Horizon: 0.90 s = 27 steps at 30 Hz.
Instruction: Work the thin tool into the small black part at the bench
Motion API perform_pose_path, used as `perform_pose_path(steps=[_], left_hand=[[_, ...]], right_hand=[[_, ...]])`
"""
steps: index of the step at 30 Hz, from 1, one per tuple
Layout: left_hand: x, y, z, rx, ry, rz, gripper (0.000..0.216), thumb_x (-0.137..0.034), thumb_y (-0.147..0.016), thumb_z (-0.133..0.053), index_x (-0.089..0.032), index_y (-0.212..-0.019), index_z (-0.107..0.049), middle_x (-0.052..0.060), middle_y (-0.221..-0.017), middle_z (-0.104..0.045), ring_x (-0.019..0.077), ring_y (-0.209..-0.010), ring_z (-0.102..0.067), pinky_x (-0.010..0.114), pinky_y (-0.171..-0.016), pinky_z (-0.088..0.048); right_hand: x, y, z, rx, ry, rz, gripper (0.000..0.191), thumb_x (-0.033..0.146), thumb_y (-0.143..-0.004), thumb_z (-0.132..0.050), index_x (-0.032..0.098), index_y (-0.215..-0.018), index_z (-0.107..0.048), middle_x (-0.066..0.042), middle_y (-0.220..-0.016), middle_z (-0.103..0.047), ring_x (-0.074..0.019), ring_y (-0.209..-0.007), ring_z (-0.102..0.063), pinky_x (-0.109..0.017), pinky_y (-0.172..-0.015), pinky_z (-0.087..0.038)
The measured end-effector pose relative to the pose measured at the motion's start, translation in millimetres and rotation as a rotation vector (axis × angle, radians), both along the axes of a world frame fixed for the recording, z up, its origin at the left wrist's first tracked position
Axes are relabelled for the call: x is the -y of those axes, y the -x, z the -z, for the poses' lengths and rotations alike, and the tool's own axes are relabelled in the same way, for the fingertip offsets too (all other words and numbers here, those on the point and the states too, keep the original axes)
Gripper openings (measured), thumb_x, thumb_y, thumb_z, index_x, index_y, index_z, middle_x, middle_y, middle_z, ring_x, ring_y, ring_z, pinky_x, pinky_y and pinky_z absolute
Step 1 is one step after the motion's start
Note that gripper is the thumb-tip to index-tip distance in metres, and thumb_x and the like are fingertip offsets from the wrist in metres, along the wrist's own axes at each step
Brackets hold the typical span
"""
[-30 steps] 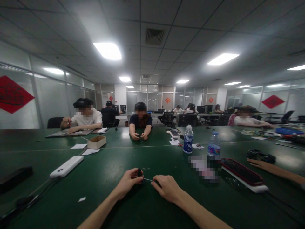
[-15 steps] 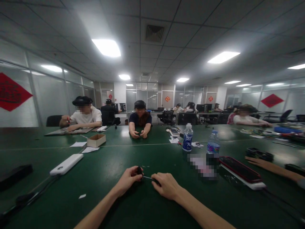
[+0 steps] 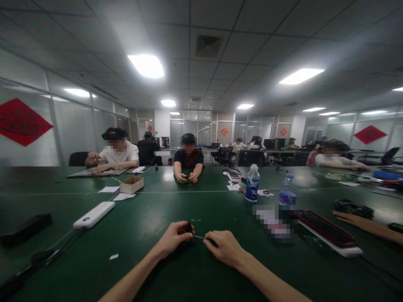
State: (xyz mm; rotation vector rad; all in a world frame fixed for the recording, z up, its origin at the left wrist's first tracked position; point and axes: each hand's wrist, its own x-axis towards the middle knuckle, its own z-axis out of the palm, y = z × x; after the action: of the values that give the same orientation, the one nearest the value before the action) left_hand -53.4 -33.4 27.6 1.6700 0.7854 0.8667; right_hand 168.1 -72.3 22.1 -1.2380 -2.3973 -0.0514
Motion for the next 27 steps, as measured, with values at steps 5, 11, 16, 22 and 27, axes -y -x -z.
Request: perform_pose_path(steps=[5, 11, 16, 22, 27], left_hand=[[-1, -1, 1.5, -0.02, -0.024, 0.012, 0.024, -0.026, -0.074, -0.064, -0.013, -0.093, -0.062, 0.005, -0.088, -0.064, 0.0167, -0.079, -0.056, 0.029, -0.072, -0.043], [-3, -2, 0.9, -0.023, -0.058, 0.015, 0.025, -0.03, -0.073, -0.065, -0.012, -0.089, -0.061, 0.004, -0.082, -0.062, 0.0149, -0.072, -0.055, 0.028, -0.068, -0.043], [4, -4, -3.1, -0.141, -0.098, 0.059, 0.024, -0.03, -0.073, -0.065, -0.013, -0.09, -0.064, 0.005, -0.089, -0.065, 0.0181, -0.083, -0.059, 0.03, -0.079, -0.044], [5, -6, -5.6, -0.072, -0.031, 0.019, 0.025, -0.028, -0.072, -0.067, -0.013, -0.092, -0.063, 0.006, -0.093, -0.066, 0.0188, -0.088, -0.059, 0.031, -0.081, -0.044], [-3, -4, 2.2, 0.114, 0.038, -0.038, 0.031, -0.032, -0.071, -0.069, -0.013, -0.094, -0.06, 0.007, -0.095, -0.064, 0.0181, -0.085, -0.058, 0.029, -0.074, -0.045]], right_hand=[[-5, -2, 7.5, -0.064, -0.026, 0.005, 0.025, 0.031, -0.093, -0.042, 0.02, -0.09, -0.064, -0.001, -0.075, -0.065, -0.0125, -0.065, -0.059, -0.022, -0.059, -0.037], [-5, -4, 11.9, -0.167, -0.027, -0.029, 0.028, 0.031, -0.093, -0.041, 0.019, -0.09, -0.066, -0.002, -0.077, -0.067, -0.0138, -0.067, -0.061, -0.023, -0.062, -0.04], [-7, 0, 7.9, -0.404, -0.037, 0.031, 0.035, 0.036, -0.095, -0.035, 0.019, -0.09, -0.064, -0.002, -0.075, -0.066, -0.014, -0.064, -0.06, -0.023, -0.061, -0.043], [-7, 9, 3.0, -0.434, -0.041, 0.011, 0.032, 0.036, -0.095, -0.035, 0.018, -0.089, -0.061, -0.001, -0.075, -0.063, -0.0132, -0.064, -0.059, -0.023, -0.06, -0.043], [-5, 2, 2.5, -0.27, -0.022, -0.004, 0.03, 0.033, -0.094, -0.036, 0.018, -0.089, -0.062, -0.003, -0.077, -0.065, -0.0138, -0.067, -0.06, -0.023, -0.064, -0.042]])
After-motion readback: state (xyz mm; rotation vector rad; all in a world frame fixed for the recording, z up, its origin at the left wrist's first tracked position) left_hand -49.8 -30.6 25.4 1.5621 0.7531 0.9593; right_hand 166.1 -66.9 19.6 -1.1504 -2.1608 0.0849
